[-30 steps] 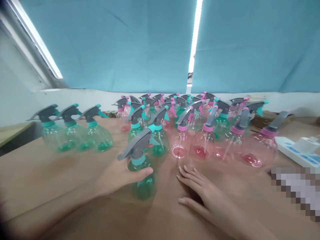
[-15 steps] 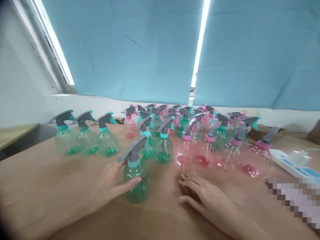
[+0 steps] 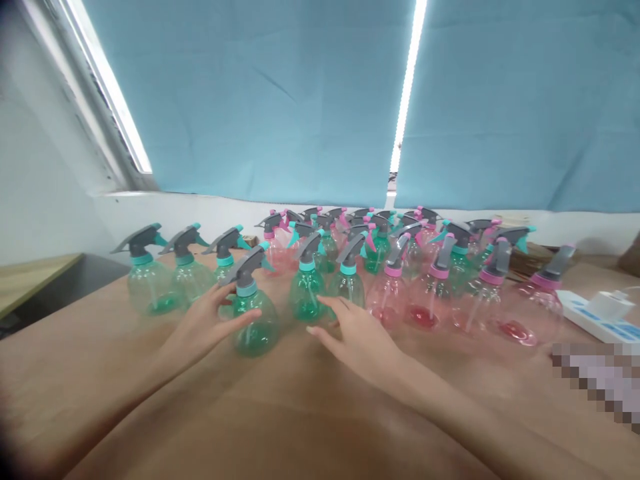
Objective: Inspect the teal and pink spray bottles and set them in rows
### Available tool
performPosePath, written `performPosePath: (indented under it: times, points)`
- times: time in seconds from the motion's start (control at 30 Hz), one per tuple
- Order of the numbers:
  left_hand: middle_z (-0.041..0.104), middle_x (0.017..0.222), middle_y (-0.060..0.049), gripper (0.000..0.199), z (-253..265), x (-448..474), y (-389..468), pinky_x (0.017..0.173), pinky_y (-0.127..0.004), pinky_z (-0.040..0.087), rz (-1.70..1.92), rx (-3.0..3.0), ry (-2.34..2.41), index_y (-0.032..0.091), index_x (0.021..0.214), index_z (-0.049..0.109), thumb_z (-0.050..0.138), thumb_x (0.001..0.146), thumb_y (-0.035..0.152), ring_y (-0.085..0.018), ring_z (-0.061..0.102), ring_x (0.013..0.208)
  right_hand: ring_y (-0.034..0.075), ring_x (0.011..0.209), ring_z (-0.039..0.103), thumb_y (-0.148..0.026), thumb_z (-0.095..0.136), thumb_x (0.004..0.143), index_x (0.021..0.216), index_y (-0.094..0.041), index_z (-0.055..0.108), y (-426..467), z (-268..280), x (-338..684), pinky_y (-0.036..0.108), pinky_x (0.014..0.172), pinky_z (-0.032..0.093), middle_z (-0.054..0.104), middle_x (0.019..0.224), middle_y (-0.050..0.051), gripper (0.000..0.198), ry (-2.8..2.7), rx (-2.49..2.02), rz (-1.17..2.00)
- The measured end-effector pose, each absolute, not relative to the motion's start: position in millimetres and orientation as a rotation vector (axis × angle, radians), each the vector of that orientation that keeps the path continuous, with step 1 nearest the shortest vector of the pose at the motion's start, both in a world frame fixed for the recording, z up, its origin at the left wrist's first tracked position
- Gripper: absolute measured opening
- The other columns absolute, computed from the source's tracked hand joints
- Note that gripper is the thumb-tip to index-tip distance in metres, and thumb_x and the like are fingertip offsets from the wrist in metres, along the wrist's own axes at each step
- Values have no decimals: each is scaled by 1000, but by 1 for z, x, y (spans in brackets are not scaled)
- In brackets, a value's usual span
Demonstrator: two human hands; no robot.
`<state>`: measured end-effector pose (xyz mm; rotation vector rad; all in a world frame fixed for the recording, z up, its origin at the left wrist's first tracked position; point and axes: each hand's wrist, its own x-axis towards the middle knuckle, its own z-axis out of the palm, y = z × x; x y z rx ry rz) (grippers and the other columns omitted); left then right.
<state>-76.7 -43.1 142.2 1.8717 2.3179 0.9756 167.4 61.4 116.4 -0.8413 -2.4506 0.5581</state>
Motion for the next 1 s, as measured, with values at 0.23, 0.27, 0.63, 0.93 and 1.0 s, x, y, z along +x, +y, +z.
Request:
performPosePath:
  times: [0.23,0.27,0.63,0.93,1.0]
  points:
    - [65,109,-12,55,143,-86,-22,83,-44,50,969,1938,2275,17,122,54,61,83,55,-31,63,100,34,113,62,-45,58,88,144,-20,42,71,122,130,53,93,48,56,138,16,63,-2284,-991,538]
    - [66,110,-14,57,143,-87,-20,82,-45,50,969,1943,2273,16,122,54,61,83,56,-32,63,101,35,117,59,-47,57,88,145,-17,40,73,122,126,53,94,47,54,139,17,67,-2271,-1011,543]
    - [66,106,-15,53,148,-92,1,75,-43,51,857,2030,2279,14,124,47,57,86,50,-33,65,94,38,118,58,-53,57,86,148,-13,27,94,117,97,51,88,51,46,143,24,80,-2198,-1106,712]
    - [67,97,-12,44,145,-100,21,74,-41,51,855,2029,2312,14,116,51,64,84,41,-33,66,91,33,92,67,-49,60,85,134,-11,41,104,119,90,42,69,54,66,103,17,65,-2208,-1165,706]
    - [67,98,-12,45,144,-100,22,75,-41,52,871,2025,2310,15,118,50,65,84,40,-33,66,93,31,87,68,-48,60,85,133,-11,42,105,121,91,40,66,53,67,97,15,63,-2225,-1164,709]
